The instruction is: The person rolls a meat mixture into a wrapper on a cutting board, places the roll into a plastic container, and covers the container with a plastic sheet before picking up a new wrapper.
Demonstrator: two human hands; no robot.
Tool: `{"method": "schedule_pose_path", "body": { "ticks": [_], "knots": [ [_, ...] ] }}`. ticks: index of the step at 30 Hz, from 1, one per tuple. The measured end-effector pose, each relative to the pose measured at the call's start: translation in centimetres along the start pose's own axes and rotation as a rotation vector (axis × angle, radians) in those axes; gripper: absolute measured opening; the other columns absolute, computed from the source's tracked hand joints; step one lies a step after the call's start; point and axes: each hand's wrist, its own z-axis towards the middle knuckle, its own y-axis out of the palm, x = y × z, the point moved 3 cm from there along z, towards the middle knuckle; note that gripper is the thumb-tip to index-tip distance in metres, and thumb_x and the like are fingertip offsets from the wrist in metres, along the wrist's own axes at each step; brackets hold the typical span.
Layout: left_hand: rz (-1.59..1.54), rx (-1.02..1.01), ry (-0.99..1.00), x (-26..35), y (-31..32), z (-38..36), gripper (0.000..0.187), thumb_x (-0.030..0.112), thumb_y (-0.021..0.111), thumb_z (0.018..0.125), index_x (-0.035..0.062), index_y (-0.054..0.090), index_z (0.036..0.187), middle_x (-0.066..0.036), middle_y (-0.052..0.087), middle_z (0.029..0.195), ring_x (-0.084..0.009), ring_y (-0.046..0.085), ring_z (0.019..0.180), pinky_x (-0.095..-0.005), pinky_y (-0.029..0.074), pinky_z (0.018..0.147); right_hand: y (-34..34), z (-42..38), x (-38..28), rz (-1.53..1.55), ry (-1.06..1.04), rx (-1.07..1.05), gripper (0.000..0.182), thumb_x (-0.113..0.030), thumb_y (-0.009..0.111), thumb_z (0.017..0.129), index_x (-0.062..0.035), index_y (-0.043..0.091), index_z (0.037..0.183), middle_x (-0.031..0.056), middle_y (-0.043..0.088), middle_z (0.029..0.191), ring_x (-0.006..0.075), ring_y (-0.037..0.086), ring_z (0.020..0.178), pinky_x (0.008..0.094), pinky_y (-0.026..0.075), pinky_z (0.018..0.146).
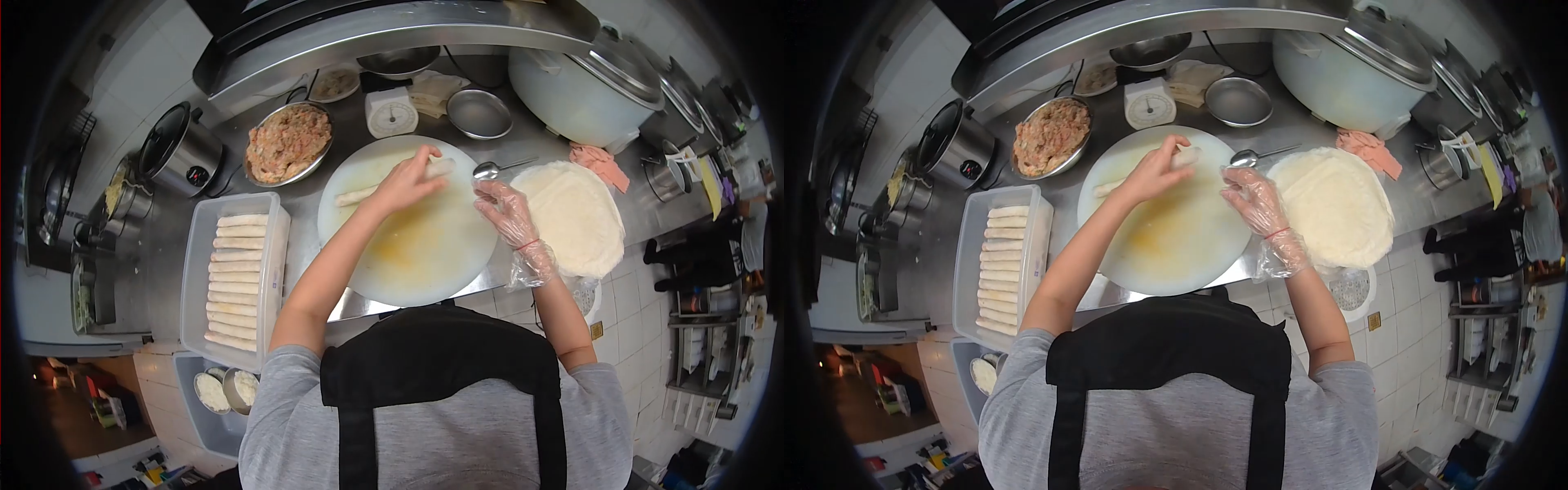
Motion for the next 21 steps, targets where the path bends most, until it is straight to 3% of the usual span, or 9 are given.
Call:
{"method": "schedule_pose_path", "body": {
  "ticks": [1,3,4,6,8,10,13,16,21],
  "knots": [
    [0.002,0.012,-0.010,-0.7,0.3,-0.2,0.049,0.017,0.067,0.078,0.0075,0.040,0.118,-0.019,0.058,0.104,-0.0352,0.058,0.096,-0.0420,0.045,0.080,0.6,0.5,0.1,0.007,-0.007,-0.012,0.028,-0.009,0.065,0.079,-0.0018,0.062,0.105,0.0126,0.064,0.096,0.0238,0.064,0.081,0.0330,0.050,0.074],
    [0.127,0.064,0.278,-1.3,1.9,-0.3,0.057,0.013,0.066,0.077,0.0074,0.037,0.126,-0.022,0.056,0.111,-0.0350,0.055,0.104,-0.0425,0.044,0.086,1.5,1.6,0.7,-0.128,0.106,-0.055,0.026,-0.008,0.064,0.079,-0.0017,0.062,0.105,0.0124,0.065,0.096,0.0235,0.064,0.081,0.0324,0.050,0.074],
    [0.124,0.076,0.267,-1.4,2.6,-0.6,0.057,0.013,0.066,0.077,0.0074,0.037,0.126,-0.022,0.056,0.111,-0.0350,0.055,0.104,-0.0425,0.044,0.086,1.7,2.3,1.5,-0.127,0.102,-0.070,0.026,-0.008,0.064,0.079,-0.0017,0.062,0.105,0.0124,0.065,0.096,0.0235,0.064,0.081,0.0324,0.050,0.074],
    [0.073,0.076,0.359,-1.4,4.1,-1.5,0.067,0.011,0.067,0.073,0.0041,0.033,0.130,-0.023,0.055,0.112,-0.0381,0.051,0.108,-0.0452,0.041,0.090,0.8,3.2,3.0,-0.157,0.088,0.115,0.027,-0.008,0.063,0.079,-0.0023,0.061,0.105,0.0121,0.065,0.095,0.0232,0.065,0.082,0.0320,0.050,0.074],
    [0.107,0.142,0.318,-3.1,3.5,-2.6,0.060,0.008,0.066,0.073,0.0008,0.039,0.127,-0.020,0.055,0.114,-0.0356,0.050,0.109,-0.0432,0.041,0.091,0.2,2.7,3.5,-0.173,0.127,0.121,0.025,-0.008,0.063,0.078,-0.0032,0.062,0.103,0.0126,0.065,0.095,0.0245,0.065,0.082,0.0320,0.050,0.073],
    [0.333,0.241,0.244,-4.4,2.8,-4.1,0.048,0.006,0.063,0.073,0.0012,0.049,0.119,-0.017,0.055,0.113,-0.0328,0.051,0.106,-0.0417,0.041,0.092,0.3,2.0,3.7,-0.297,0.123,0.030,0.021,-0.010,0.065,0.077,-0.0032,0.064,0.097,0.0130,0.066,0.093,0.0256,0.065,0.080,0.0325,0.051,0.072],
    [0.425,0.201,0.329,-3.8,4.6,-5.7,0.041,0.008,0.062,0.075,0.0007,0.055,0.114,-0.014,0.053,0.118,-0.0310,0.050,0.107,-0.0401,0.040,0.095,1.6,2.6,3.6,-0.297,0.098,-0.134,0.019,-0.013,0.067,0.074,-0.0026,0.065,0.089,0.0128,0.066,0.088,0.0261,0.065,0.078,0.0336,0.051,0.070],
    [0.450,0.325,0.322,-3.1,5.4,-5.3,0.041,0.009,0.062,0.076,-0.0007,0.053,0.114,-0.014,0.053,0.117,-0.0299,0.049,0.109,-0.0406,0.039,0.096,2.6,4.2,5.1,-0.285,0.166,-0.219,0.017,-0.014,0.068,0.075,-0.0013,0.067,0.087,0.0108,0.065,0.083,0.0197,0.062,0.072,0.0305,0.048,0.066],
    [0.448,0.283,0.299,-3.3,5.4,-5.0,0.043,0.010,0.063,0.075,-0.0001,0.052,0.116,-0.014,0.052,0.118,-0.0296,0.047,0.111,-0.0406,0.038,0.097,3.3,6.7,6.0,-0.435,0.211,-0.397,0.020,-0.020,0.071,0.071,-0.0028,0.065,0.079,0.0106,0.065,0.076,0.0216,0.062,0.069,0.0320,0.048,0.064]
  ]
}}
